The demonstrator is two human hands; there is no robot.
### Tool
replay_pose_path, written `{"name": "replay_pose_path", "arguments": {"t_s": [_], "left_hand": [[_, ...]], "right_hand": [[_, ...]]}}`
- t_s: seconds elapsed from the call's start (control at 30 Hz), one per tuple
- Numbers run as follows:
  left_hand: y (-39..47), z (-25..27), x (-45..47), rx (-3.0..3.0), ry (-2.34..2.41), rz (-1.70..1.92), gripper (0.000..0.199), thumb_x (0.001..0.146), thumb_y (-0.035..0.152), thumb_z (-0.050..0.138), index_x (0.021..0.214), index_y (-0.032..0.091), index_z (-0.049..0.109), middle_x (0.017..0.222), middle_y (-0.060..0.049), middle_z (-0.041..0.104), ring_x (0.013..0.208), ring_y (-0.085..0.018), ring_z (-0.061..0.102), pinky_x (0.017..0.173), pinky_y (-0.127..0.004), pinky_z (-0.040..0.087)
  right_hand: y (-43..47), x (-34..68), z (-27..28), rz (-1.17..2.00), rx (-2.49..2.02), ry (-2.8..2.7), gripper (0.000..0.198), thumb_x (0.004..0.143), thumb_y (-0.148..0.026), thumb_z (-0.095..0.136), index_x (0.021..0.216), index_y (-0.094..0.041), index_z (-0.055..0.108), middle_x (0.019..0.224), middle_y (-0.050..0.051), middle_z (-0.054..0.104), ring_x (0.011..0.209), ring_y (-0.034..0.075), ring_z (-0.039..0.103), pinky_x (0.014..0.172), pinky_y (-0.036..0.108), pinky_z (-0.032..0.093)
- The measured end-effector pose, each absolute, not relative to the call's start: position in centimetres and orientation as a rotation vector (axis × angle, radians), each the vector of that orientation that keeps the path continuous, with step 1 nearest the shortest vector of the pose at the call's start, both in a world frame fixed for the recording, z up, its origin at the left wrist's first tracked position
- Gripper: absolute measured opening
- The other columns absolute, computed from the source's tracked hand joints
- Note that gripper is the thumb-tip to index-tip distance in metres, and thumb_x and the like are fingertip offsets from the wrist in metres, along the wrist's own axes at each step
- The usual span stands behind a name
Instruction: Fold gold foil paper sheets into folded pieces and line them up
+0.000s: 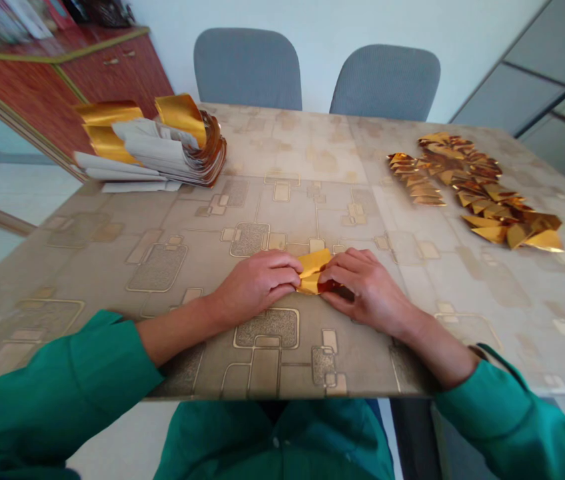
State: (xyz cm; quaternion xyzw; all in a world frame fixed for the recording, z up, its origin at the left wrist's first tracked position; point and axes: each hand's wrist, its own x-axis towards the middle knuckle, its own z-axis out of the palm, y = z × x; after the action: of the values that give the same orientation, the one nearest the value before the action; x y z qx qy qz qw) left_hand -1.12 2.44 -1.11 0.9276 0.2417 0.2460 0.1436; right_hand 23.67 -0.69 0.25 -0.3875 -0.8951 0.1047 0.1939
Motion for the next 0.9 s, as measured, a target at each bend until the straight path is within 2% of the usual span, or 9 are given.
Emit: {"name": "replay_pose_path", "arguments": {"t_s": [0.1,0.17,0.27,0.4,0.57,0.9], "left_hand": [[2.3,-0.6,-1.2,2.755,0.752,0.646,0.013,0.096,0.018,0.056,0.088,0.019,0.067,0.107,-0.005,0.068,0.095,-0.019,0.061,0.085,-0.033,0.045],[1.8,-0.2,-1.1,2.797,0.827,0.579,0.009,0.092,0.025,0.062,0.093,0.017,0.066,0.103,-0.006,0.067,0.094,-0.022,0.059,0.083,-0.035,0.044],[1.1,0.1,-0.7,2.815,0.888,0.504,0.019,0.092,0.035,0.064,0.092,0.016,0.065,0.094,-0.006,0.064,0.088,-0.022,0.057,0.078,-0.035,0.043],[0.8,-0.1,-0.5,2.746,0.932,0.53,0.021,0.099,0.029,0.054,0.089,0.017,0.068,0.089,-0.005,0.063,0.087,-0.02,0.056,0.08,-0.034,0.042],[1.1,-0.4,-0.8,2.668,0.989,0.53,0.023,0.099,0.029,0.052,0.089,0.017,0.068,0.089,-0.005,0.063,0.088,-0.02,0.056,0.081,-0.034,0.043],[1.3,-0.3,-0.4,2.617,1.179,0.525,0.014,0.089,0.026,0.065,0.078,0.018,0.064,0.087,-0.004,0.063,0.086,-0.021,0.055,0.078,-0.034,0.041]], "right_hand": [[-0.7,23.8,0.4,0.252,-1.04,-2.55,0.011,0.095,-0.023,0.057,0.09,-0.02,0.067,0.09,0.004,0.067,0.088,0.019,0.057,0.081,0.034,0.035],[-0.8,23.6,0.4,0.255,-1.016,-2.563,0.016,0.097,-0.024,0.054,0.088,-0.02,0.067,0.088,0.004,0.067,0.087,0.018,0.057,0.08,0.034,0.035],[-0.9,23.3,0.2,0.32,-1.02,-2.535,0.018,0.098,-0.023,0.053,0.087,-0.018,0.067,0.086,0.004,0.067,0.086,0.018,0.057,0.08,0.033,0.036],[-0.8,23.4,-0.1,0.467,-1.067,-2.442,0.016,0.097,-0.026,0.056,0.089,-0.019,0.068,0.086,0.004,0.068,0.085,0.018,0.058,0.08,0.033,0.036],[-0.7,23.3,-0.2,0.572,-1.114,-2.346,0.014,0.096,-0.025,0.058,0.088,-0.02,0.068,0.082,0.001,0.067,0.08,0.015,0.058,0.076,0.031,0.035],[-0.5,23.1,-0.7,0.537,-1.339,-2.24,0.021,0.092,-0.033,0.064,0.075,-0.021,0.062,0.073,0.0,0.064,0.073,0.015,0.053,0.075,0.032,0.031]]}}
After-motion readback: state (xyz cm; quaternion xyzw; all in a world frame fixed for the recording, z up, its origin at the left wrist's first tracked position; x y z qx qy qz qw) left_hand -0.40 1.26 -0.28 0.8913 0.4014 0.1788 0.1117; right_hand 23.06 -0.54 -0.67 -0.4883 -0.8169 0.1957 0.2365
